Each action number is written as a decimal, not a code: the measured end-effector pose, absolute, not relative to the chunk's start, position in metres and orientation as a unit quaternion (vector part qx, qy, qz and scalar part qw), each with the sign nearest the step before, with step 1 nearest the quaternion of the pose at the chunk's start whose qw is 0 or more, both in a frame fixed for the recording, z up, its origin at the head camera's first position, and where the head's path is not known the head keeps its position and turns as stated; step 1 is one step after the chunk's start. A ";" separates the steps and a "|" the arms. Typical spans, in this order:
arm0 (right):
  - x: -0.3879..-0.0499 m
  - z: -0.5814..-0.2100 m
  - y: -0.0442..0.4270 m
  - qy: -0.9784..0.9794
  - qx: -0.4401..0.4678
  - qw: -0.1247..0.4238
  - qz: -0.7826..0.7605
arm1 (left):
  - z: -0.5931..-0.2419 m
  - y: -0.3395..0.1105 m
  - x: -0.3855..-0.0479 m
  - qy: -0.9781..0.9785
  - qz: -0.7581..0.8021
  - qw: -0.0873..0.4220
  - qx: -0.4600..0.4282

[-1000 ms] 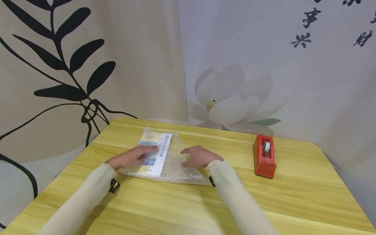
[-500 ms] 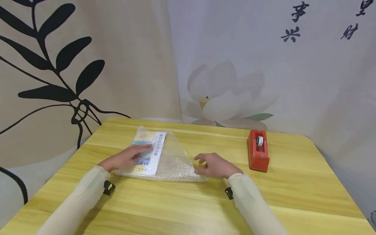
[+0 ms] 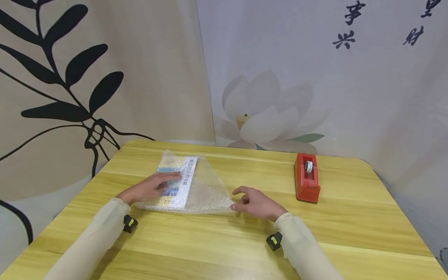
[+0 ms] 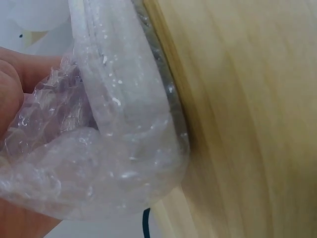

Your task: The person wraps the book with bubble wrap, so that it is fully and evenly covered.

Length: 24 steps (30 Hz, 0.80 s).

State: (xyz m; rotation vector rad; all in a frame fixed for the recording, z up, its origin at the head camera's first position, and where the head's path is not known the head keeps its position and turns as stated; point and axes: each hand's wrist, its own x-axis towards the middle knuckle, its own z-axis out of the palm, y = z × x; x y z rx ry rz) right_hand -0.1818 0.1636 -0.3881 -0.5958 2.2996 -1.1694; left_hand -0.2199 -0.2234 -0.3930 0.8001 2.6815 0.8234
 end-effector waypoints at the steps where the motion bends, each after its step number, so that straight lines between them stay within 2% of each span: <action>1: -0.181 -0.390 0.164 0.830 -0.208 0.255 -0.451 | -0.393 -0.223 -0.220 0.913 0.283 0.113 0.270; 5: -0.175 -0.395 0.161 0.760 -0.169 0.285 -0.559 | -0.394 -0.223 -0.219 0.913 0.285 0.112 0.269; 12: -0.156 -0.393 0.143 0.621 -0.091 0.296 -0.720 | -0.393 -0.223 -0.218 0.914 0.296 0.129 0.245; 18: -0.143 -0.393 0.126 0.536 -0.076 0.300 -0.786 | -0.393 -0.224 -0.218 0.912 0.291 0.108 0.268; 24: -0.136 -0.398 0.106 0.507 -0.048 0.286 -0.812 | -0.394 -0.224 -0.218 0.903 0.312 0.108 0.276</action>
